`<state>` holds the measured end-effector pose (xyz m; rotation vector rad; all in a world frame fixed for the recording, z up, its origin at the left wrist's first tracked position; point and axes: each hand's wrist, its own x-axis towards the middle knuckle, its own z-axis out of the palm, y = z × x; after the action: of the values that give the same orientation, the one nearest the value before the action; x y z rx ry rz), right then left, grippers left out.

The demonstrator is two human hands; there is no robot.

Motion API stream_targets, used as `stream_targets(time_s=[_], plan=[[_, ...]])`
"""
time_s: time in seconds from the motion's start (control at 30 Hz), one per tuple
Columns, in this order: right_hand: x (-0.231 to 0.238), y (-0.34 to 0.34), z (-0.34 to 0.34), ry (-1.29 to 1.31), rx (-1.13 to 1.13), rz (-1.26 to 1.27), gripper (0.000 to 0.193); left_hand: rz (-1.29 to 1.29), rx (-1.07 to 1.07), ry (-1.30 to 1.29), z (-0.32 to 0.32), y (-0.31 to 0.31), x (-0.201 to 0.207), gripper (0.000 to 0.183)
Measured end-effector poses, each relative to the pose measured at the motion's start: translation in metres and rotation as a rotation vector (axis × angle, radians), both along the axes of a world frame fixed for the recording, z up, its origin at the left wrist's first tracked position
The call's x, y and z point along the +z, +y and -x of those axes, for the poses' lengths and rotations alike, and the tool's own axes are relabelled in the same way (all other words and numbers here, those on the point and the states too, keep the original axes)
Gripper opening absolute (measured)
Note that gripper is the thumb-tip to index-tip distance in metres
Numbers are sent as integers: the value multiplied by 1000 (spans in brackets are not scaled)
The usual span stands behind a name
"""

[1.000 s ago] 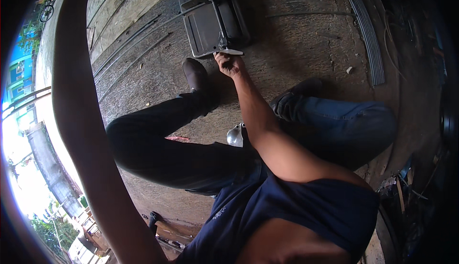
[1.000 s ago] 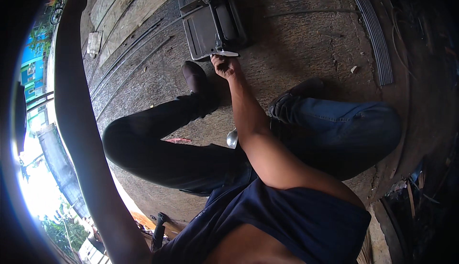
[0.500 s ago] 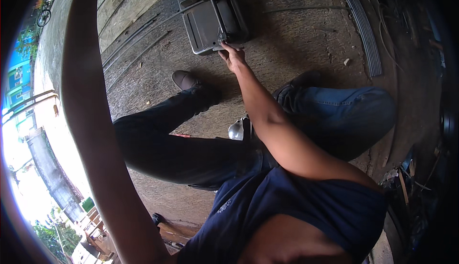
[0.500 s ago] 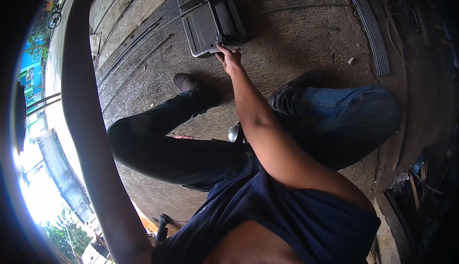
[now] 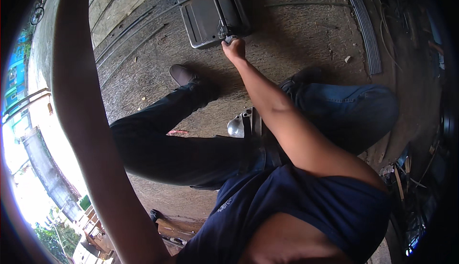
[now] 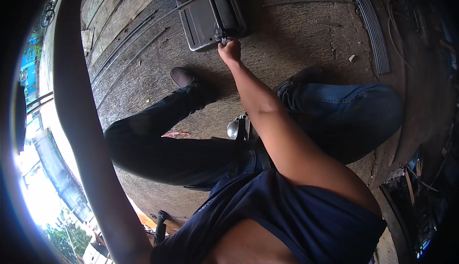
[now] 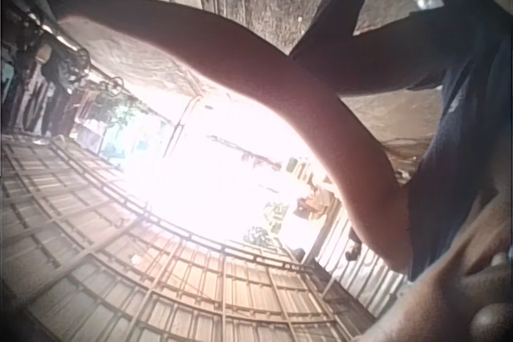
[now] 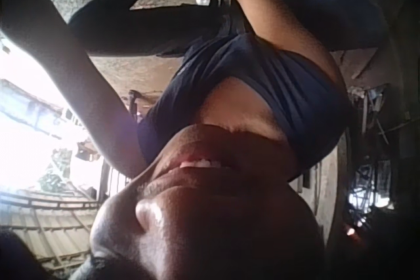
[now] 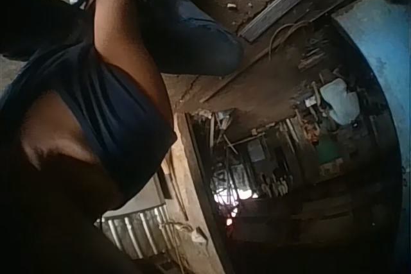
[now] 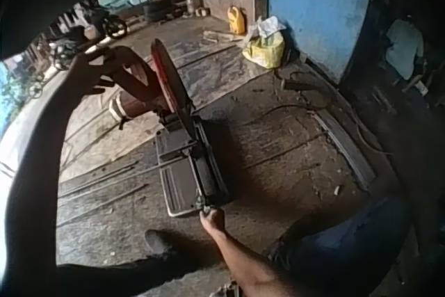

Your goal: Cutting metal rods to specific lengths using a power chop saw.

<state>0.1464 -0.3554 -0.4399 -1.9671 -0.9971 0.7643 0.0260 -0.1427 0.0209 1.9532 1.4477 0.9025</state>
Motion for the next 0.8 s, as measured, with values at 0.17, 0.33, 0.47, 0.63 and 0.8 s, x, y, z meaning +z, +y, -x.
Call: stream_targets(time_s=[0.17,0.33,0.47,0.63,0.8], plan=[[12,-18,-20,600,75,156,27,13,3,7,1,2,-1,64],[3,-29,-28,2097,-301,385,43,28,3,14,-1,8,-2,66],[-1,6,-3,2009,-683,73,38,40,16,32,1,11,-2,66],[19,2,-20,1326,-604,-162,44,60,24,45,0,15,-4,68],[17,-28,-49,1423,-864,30,45,74,40,54,-1,17,-4,69]])
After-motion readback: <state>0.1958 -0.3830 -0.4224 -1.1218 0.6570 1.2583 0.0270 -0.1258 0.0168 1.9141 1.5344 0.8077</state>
